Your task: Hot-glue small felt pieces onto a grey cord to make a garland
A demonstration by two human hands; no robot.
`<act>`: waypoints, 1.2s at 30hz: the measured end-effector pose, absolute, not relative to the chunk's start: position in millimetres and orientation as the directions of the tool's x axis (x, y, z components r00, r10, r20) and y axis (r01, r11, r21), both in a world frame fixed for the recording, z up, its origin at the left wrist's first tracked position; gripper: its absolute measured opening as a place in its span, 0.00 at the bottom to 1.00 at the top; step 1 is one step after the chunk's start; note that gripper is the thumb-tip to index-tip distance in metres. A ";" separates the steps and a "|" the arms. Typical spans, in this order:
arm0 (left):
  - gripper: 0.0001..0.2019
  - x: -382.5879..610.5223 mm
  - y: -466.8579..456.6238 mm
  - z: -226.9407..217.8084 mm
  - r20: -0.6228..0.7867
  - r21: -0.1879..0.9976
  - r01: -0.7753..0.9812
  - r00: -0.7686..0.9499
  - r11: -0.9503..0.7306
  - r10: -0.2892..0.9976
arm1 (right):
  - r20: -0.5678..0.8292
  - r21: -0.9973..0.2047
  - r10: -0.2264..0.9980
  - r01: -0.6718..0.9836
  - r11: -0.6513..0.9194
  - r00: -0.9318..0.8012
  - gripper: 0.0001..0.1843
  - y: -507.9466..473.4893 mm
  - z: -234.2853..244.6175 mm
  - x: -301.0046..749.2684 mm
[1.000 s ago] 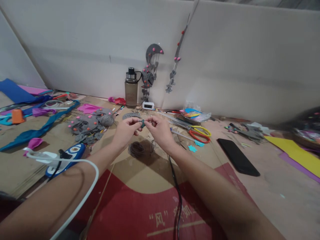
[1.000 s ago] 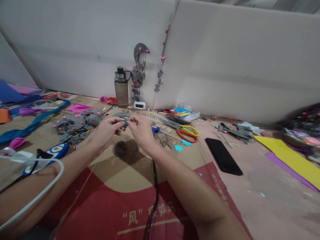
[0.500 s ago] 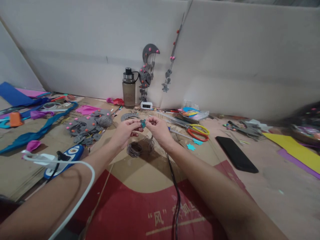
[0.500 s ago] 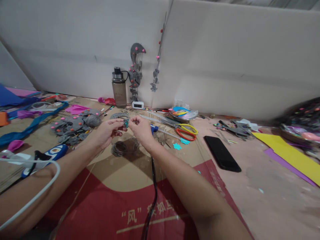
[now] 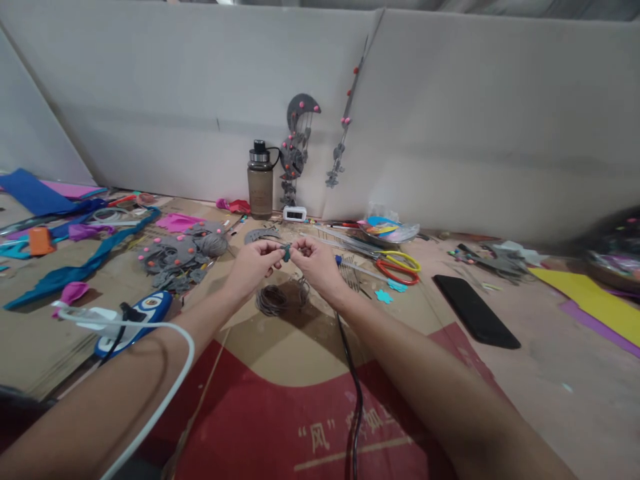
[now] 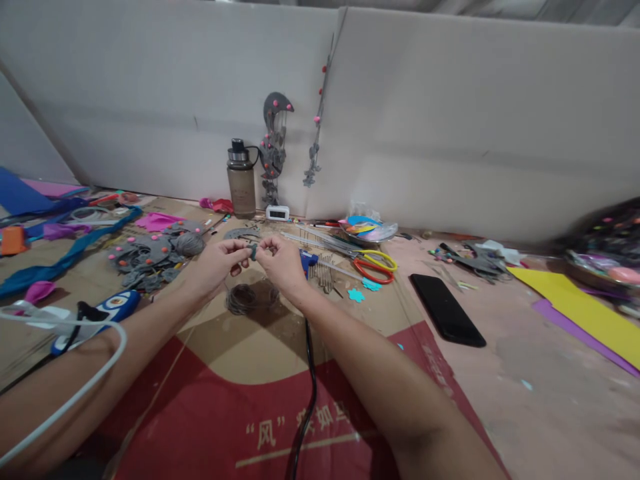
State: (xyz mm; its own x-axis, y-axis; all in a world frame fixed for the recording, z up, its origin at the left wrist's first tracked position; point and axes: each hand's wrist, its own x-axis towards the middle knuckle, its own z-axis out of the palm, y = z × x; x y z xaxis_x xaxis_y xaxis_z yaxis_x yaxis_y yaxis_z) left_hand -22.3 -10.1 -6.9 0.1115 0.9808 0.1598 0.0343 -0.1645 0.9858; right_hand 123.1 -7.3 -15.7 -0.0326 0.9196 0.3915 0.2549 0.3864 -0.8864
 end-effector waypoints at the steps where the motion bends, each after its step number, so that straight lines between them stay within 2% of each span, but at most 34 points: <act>1: 0.10 -22.1 -10.4 -6.5 0.154 0.987 0.021 0.123 -0.158 0.980 | 0.392 -0.887 0.920 0.256 0.385 -0.026 0.08 -6.4 -16.9 123.3; 11: 0.12 -24.8 -9.0 -6.4 0.151 0.988 0.019 0.074 -0.153 0.986 | 0.422 -0.830 0.905 0.382 0.407 -0.047 0.08 -11.0 -16.4 118.7; 16: 0.12 -29.1 -0.4 -11.8 0.131 0.991 -0.035 -0.038 -0.133 0.991 | 0.459 -0.815 0.886 0.366 0.449 -0.065 0.17 -8.6 -24.3 119.2; 21: 0.12 -28.6 0.3 -13.2 0.149 0.988 -0.034 -0.053 -0.151 0.987 | 0.557 -0.717 0.826 0.452 0.531 -0.088 0.02 -8.9 -22.1 125.0; 36: 0.13 -26.2 -6.0 -7.3 0.166 0.986 0.013 0.030 -0.166 0.986 | 0.519 -0.687 0.847 0.532 0.494 -0.117 0.15 -10.4 -16.8 125.8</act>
State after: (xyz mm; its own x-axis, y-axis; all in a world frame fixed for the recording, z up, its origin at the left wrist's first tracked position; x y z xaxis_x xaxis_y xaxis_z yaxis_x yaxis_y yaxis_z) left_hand -26.2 -6.0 -7.3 0.0299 0.9857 0.1660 0.0132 -0.1665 0.9860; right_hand 125.8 -10.4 -16.8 -0.1169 0.8469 0.5187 0.5322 0.4944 -0.6873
